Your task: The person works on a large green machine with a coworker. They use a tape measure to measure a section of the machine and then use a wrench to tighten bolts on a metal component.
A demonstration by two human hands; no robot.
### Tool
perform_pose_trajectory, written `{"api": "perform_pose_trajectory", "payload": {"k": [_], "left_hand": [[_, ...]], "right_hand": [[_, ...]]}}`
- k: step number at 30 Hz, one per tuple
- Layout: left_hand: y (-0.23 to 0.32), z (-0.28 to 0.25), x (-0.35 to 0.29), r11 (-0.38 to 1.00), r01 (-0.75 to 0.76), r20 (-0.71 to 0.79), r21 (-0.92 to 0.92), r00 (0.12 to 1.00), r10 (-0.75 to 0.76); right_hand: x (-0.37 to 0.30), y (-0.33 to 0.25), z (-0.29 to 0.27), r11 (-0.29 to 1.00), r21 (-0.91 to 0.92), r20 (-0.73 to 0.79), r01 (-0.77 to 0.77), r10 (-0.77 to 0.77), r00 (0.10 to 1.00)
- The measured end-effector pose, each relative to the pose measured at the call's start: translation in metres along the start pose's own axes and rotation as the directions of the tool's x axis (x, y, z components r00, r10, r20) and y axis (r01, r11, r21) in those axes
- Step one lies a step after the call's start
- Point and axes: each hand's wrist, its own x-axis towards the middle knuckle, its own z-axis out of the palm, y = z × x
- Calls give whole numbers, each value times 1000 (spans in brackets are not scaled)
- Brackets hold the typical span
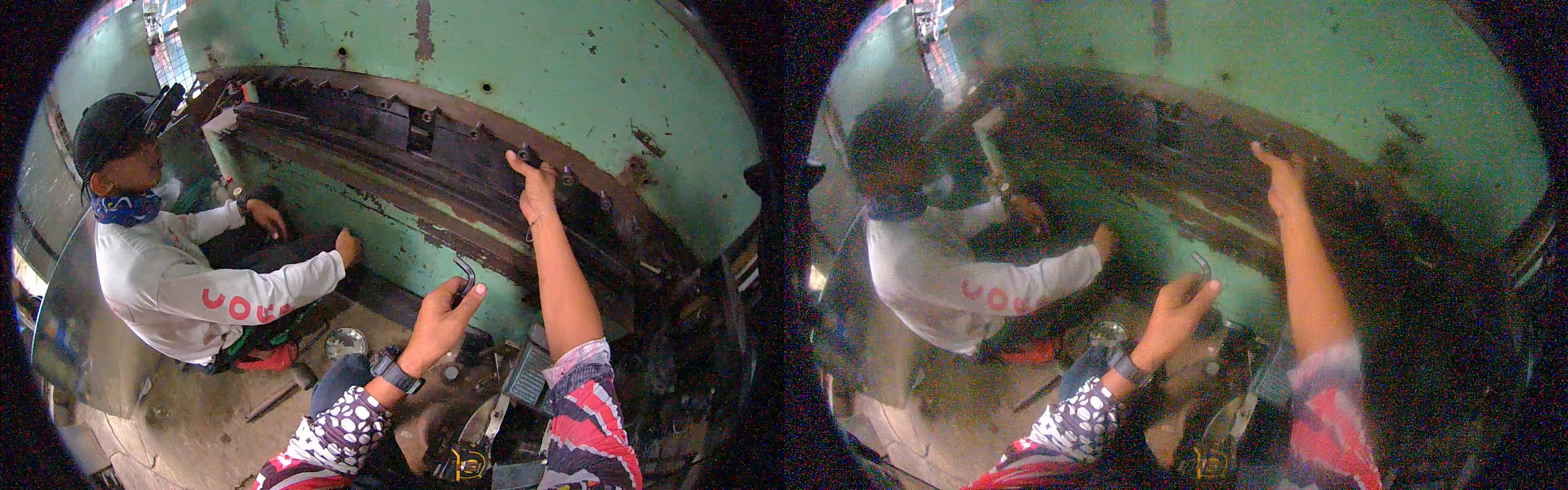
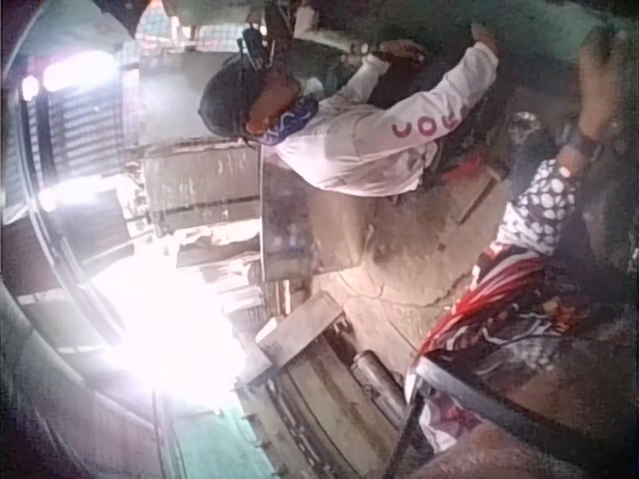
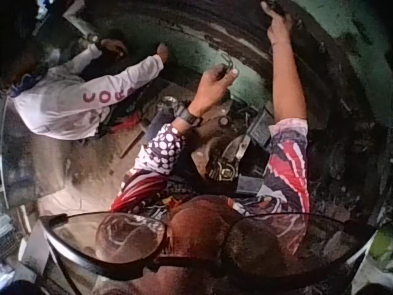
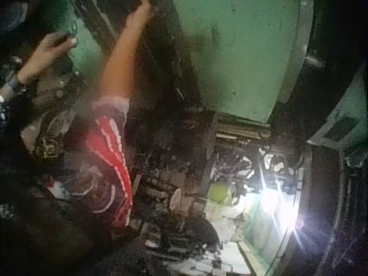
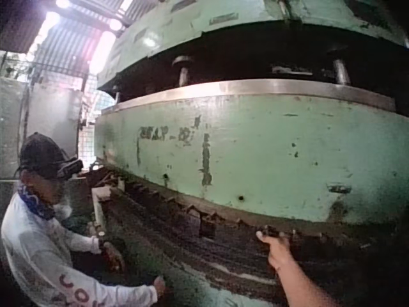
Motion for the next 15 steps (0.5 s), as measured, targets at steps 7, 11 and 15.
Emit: {"api": "perform_pose_trajectory", "payload": {"k": [7, 11, 15], "left_hand": [[0, 7, 1, 1000, -7, 22, -19, 1000, 8], [3, 8, 0, 999, 20, 31, -38, 999, -19], [-3, 7, -2, 999, 32, 11, -33, 999, -32]], "right_hand": [[11, 16, 9, 999, 33, -32, 23, -22, 999], [25, 35, 8, 999, 45, -123, 19, -13, 992], [18, 46, 12, 994, 113, -6, 0, 1, 1000]]}}
